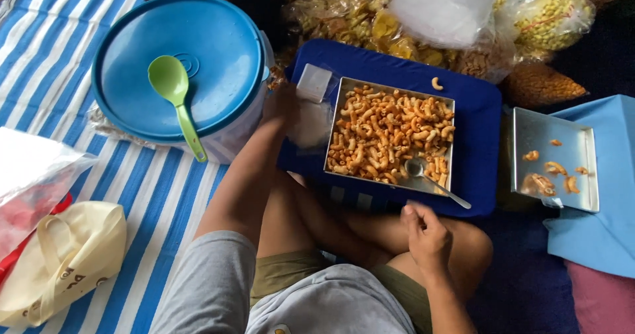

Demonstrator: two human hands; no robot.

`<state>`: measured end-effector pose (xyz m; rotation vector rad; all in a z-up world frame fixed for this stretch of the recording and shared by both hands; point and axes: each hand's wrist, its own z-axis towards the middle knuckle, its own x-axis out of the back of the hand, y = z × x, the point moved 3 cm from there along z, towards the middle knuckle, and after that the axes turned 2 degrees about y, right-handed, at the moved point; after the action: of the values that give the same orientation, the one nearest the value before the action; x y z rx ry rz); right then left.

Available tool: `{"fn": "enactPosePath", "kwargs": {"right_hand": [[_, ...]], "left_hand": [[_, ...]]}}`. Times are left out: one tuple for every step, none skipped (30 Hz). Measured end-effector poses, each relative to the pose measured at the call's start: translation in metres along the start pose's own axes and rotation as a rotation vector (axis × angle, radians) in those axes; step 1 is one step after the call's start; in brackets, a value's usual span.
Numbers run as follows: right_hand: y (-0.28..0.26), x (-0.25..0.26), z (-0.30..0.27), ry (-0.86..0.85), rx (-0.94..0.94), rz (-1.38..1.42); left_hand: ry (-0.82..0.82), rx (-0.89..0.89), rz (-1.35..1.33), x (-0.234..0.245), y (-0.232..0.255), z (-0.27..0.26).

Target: Sorting cashews from a snack mix and packing the mix into small plastic bags using a spoon.

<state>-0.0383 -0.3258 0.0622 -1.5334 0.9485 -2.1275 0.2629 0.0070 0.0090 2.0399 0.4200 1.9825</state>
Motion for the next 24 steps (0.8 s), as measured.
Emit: {"fn": "enactPosePath", "kwargs": {"right_hand": [[0.000, 0.000, 0.003, 0.004, -0.002, 0.000], [-0.001, 0.000, 0.005, 0.033, 0.040, -0.012], [-0.003, 0.000, 0.007, 0.061, 0.082, -0.024], [-0.010, -0.001, 0.009, 0.061, 0.078, -0.024], [-0.015, -0.003, 0.010, 0.072, 0.026, 0.024], [-0.021, -0.005, 0.013, 0.081, -0.024, 0.073], [-0.016, -0.010, 0.018, 0.079, -0.024, 0.074], [-0.010, -0.016, 0.021, 0.028, -0.061, 0.020], [-0.003, -0.022, 0.024, -0.022, -0.098, -0.034], [-0.007, -0.023, 0.030, -0.023, -0.095, -0.029], [-0.011, -0.025, 0.036, -0.055, -0.070, 0.007], [-0.015, -0.028, 0.038, -0.090, -0.048, 0.043], [-0.029, -0.025, 0.038, -0.093, -0.050, 0.048], [-0.044, -0.024, 0.040, -0.137, -0.050, 0.204], [-0.059, -0.021, 0.041, -0.180, -0.049, 0.360], [-0.057, -0.025, 0.040, -0.178, -0.045, 0.366], [-0.055, -0.030, 0.039, -0.205, -0.040, 0.380], [-0.051, -0.033, 0.036, -0.233, -0.043, 0.391], [-0.051, -0.034, 0.032, -0.232, -0.046, 0.393], [-0.051, -0.035, 0.030, -0.258, 0.000, 0.351], [-0.052, -0.036, 0.027, -0.284, 0.046, 0.309], [-0.052, -0.034, 0.025, -0.279, 0.044, 0.310], [-0.053, -0.032, 0.022, -0.287, 0.043, 0.323], [-0.053, -0.030, 0.019, -0.297, 0.043, 0.334]], "left_hand": [[-0.001, -0.005, 0.000, 0.005, 0.004, 0.000], [0.025, 0.048, -0.104, 0.012, 0.005, 0.000], [0.050, 0.101, -0.208, 0.019, 0.006, -0.001], [0.046, 0.100, -0.206, 0.001, -0.009, 0.011], [0.072, 0.025, -0.117, -0.016, -0.022, 0.022], [0.100, -0.047, -0.028, -0.032, -0.036, 0.033], [0.099, -0.046, -0.027, -0.029, -0.033, 0.033], [0.141, -0.081, 0.070, -0.026, -0.029, 0.031], [0.183, -0.117, 0.167, -0.022, -0.025, 0.028], [0.187, -0.115, 0.170, -0.006, -0.014, 0.020], [0.200, -0.258, 0.463, 0.009, 0.002, 0.010], [0.205, -0.400, 0.758, 0.020, 0.015, -0.004], [0.202, -0.399, 0.763, 0.009, 0.006, -0.002], [0.241, -0.493, 0.726, -0.001, 0.002, 0.000], [0.279, -0.587, 0.688, -0.010, -0.003, 0.002], [0.283, -0.587, 0.694, -0.015, -0.009, 0.006], [0.340, -0.617, 0.717, -0.019, -0.014, 0.009], [0.390, -0.651, 0.736, -0.027, -0.017, 0.010], [0.388, -0.655, 0.737, -0.011, -0.010, 0.002], [0.336, -0.648, 0.459, 0.008, -0.003, -0.005], [0.280, -0.633, 0.182, 0.026, 0.005, -0.011], [0.280, -0.639, 0.183, 0.042, 0.017, -0.020], [0.233, -0.581, 0.097, 0.058, 0.028, -0.028], [0.185, -0.521, 0.010, 0.073, 0.039, -0.037]]}}
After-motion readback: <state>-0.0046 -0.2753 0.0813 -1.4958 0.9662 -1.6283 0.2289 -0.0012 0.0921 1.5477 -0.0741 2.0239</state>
